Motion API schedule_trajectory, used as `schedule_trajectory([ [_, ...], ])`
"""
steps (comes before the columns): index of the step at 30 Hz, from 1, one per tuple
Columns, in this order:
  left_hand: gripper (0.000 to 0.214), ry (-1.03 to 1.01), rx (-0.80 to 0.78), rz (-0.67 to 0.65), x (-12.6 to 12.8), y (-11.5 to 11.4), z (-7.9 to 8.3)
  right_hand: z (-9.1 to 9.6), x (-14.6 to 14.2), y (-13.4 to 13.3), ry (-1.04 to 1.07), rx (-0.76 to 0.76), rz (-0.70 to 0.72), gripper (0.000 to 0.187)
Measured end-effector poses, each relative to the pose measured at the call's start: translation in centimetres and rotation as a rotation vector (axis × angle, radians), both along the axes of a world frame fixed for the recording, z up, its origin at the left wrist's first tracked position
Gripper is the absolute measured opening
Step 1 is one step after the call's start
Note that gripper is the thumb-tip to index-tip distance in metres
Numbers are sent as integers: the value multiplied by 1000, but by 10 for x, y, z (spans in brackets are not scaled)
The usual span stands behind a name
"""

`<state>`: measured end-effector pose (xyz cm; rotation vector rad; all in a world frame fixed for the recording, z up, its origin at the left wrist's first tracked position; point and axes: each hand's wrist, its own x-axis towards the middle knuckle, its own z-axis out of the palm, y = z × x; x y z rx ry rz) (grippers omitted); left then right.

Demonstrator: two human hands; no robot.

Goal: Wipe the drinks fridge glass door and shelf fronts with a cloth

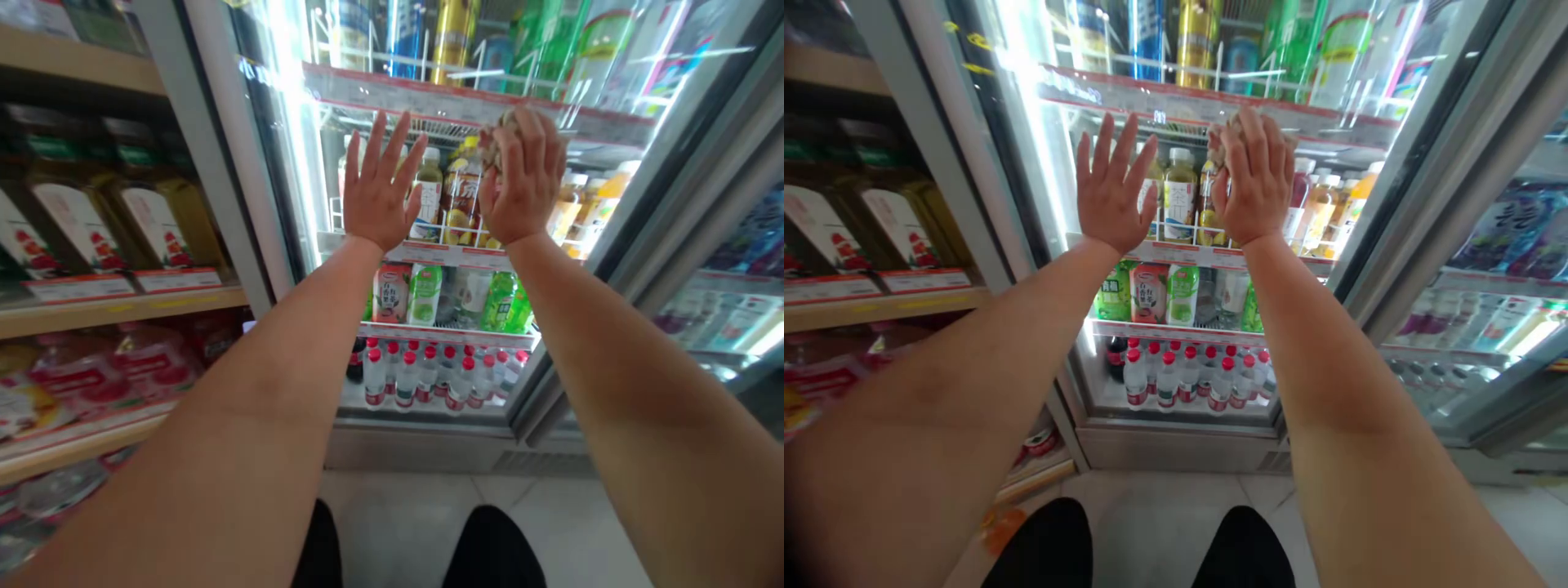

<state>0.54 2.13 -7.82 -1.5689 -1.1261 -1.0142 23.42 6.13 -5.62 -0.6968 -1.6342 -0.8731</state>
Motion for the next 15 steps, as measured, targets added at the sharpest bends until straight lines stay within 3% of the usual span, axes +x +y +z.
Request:
schedule_trajectory([
  [8, 60, 1, 14, -54, -2, 2, -1, -2, 1, 0, -5, 17, -22, 49],
  [15, 60, -31, -36, -35, -3, 4, 0, 0, -3, 15, 58, 31, 8, 52],
])
